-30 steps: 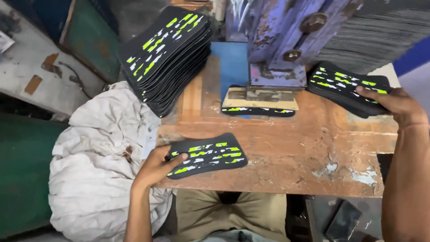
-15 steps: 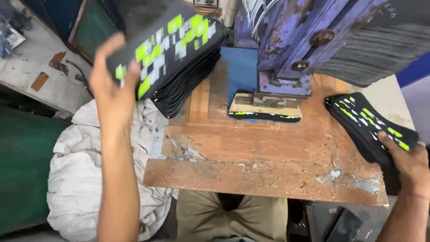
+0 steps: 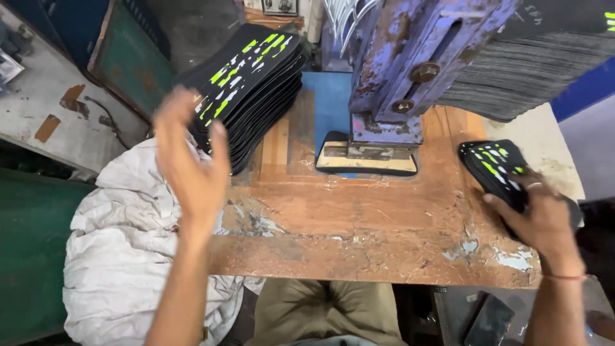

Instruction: The person repeatedly picks up black rectangular items with neon green patterns from a stack on the left and places them onto a stack on the right. The person uses both hands to handle the items, occasionally adjusting their position on the table.

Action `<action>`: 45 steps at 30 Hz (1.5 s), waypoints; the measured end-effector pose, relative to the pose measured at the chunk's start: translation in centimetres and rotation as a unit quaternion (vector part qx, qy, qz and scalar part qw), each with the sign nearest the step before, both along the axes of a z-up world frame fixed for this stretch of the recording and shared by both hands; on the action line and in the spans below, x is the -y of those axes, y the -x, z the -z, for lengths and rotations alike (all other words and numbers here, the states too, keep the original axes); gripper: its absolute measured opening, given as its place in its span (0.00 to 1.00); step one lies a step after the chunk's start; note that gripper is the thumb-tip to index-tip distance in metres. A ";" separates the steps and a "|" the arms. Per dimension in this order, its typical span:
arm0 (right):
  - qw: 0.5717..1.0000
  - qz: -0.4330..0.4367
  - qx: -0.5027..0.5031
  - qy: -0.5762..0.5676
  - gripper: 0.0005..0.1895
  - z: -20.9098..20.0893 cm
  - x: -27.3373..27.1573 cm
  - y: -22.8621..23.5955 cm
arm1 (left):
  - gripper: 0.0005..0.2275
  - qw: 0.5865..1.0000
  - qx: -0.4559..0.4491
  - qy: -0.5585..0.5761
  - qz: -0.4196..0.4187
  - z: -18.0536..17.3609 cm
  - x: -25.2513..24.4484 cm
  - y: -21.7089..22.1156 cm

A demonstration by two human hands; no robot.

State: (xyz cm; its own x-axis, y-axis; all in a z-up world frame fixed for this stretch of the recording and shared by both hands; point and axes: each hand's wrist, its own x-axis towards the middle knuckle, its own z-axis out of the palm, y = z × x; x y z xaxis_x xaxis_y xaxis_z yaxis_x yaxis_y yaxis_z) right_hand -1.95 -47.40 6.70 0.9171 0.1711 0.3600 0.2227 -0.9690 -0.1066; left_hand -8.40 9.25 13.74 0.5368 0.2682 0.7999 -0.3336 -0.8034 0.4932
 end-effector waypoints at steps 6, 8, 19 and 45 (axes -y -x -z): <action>0.998 -0.043 0.045 -0.024 0.16 0.2 -1.4 0.4 | 0.12 0.983 -0.154 0.059 0.081 8.7 4.1 4.1; 0.998 -0.035 0.030 -0.036 0.14 0.1 -1.2 1.1 | 0.14 0.963 -0.221 0.096 0.122 7.2 6.2 5.6; 0.978 -0.187 -0.012 -0.087 0.22 2.7 -18.8 10.6 | 0.18 0.930 -0.189 0.002 0.315 -0.3 11.2 9.6; 0.976 -0.164 -0.019 -0.144 0.21 2.8 -21.4 9.6 | 0.34 0.834 -0.469 0.216 0.193 10.7 8.0 -4.2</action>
State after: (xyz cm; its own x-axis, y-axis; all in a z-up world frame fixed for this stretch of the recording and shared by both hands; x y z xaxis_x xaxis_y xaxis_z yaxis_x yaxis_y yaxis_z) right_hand -11.50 -25.99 3.91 0.8435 0.3553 0.4027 0.5069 -0.7746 -0.3782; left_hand -4.22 1.29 3.04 0.9853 0.0850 -0.1483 0.1701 -0.4051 0.8983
